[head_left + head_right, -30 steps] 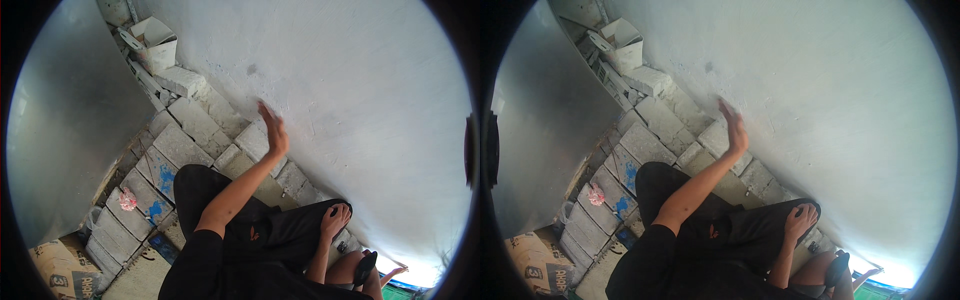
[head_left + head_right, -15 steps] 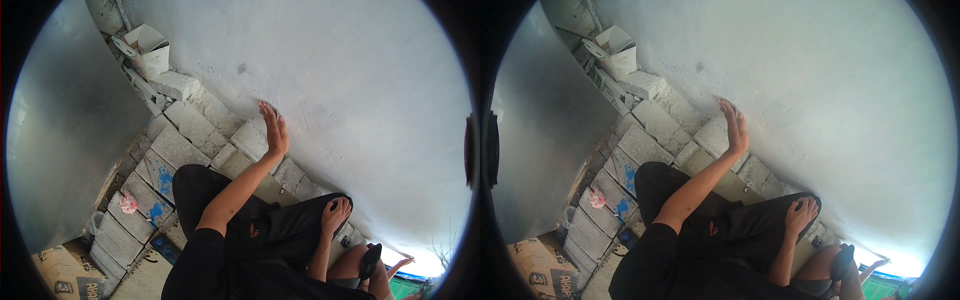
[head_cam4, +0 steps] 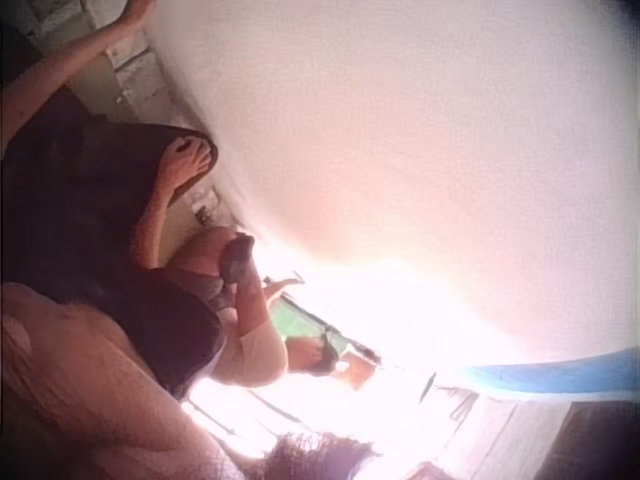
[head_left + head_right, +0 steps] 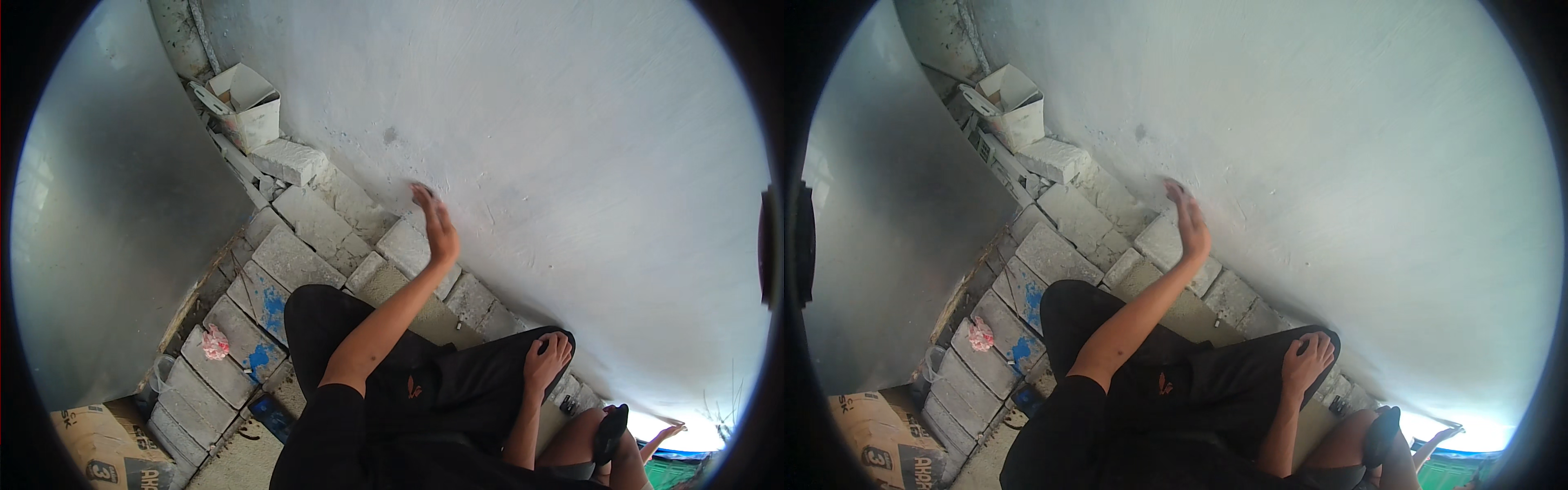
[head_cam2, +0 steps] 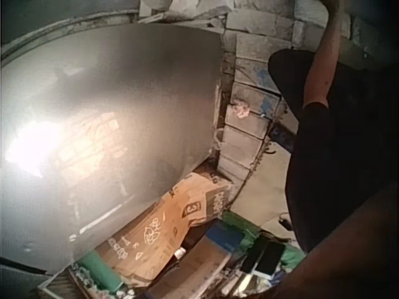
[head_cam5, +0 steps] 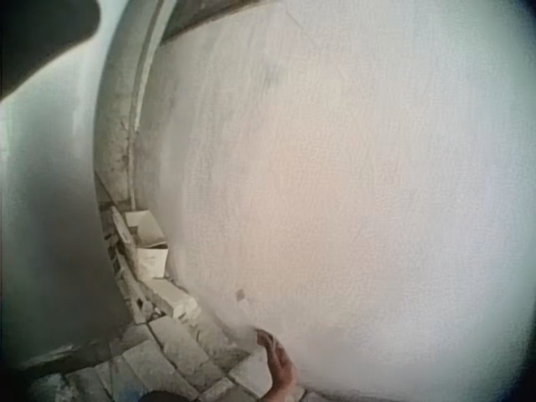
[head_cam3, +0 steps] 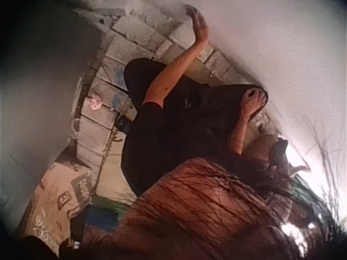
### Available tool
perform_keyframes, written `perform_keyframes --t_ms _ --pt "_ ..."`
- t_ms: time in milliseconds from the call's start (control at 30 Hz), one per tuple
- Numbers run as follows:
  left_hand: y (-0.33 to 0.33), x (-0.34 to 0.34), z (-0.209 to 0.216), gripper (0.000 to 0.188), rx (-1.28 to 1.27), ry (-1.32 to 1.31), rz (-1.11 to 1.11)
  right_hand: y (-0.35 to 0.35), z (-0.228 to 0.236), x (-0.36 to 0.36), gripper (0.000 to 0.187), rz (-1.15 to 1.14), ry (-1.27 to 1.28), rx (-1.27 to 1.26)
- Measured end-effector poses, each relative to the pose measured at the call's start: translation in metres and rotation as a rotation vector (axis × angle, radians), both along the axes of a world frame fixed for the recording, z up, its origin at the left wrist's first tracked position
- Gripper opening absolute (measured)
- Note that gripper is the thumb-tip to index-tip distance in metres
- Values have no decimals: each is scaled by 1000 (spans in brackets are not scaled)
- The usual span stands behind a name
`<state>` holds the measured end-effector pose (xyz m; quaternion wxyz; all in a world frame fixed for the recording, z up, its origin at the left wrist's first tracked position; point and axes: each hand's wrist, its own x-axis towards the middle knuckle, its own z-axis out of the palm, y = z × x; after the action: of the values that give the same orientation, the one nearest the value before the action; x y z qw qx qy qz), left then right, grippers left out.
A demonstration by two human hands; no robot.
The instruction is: The person is using a scraper or piece of sandpaper to smooth out a white wall.
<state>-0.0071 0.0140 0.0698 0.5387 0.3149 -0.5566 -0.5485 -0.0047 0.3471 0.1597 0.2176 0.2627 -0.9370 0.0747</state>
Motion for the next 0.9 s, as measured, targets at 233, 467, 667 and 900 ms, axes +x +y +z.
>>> perform_keyframes --t_ms 233,467,667,900 --pt "13 13 -4 62 17 -65 -63 -1 2 0 9 3 5 -10" --pt "10 9 5 63 -103 4 -52 2 4 0 10 -15 -6 -2" --pt "13 7 18 65 220 16 -121 4 2 -1 10 -24 -3 -7" --pt "9 14 0 57 -132 -197 -22 -2 4 -3 9 -3 -20 -9"
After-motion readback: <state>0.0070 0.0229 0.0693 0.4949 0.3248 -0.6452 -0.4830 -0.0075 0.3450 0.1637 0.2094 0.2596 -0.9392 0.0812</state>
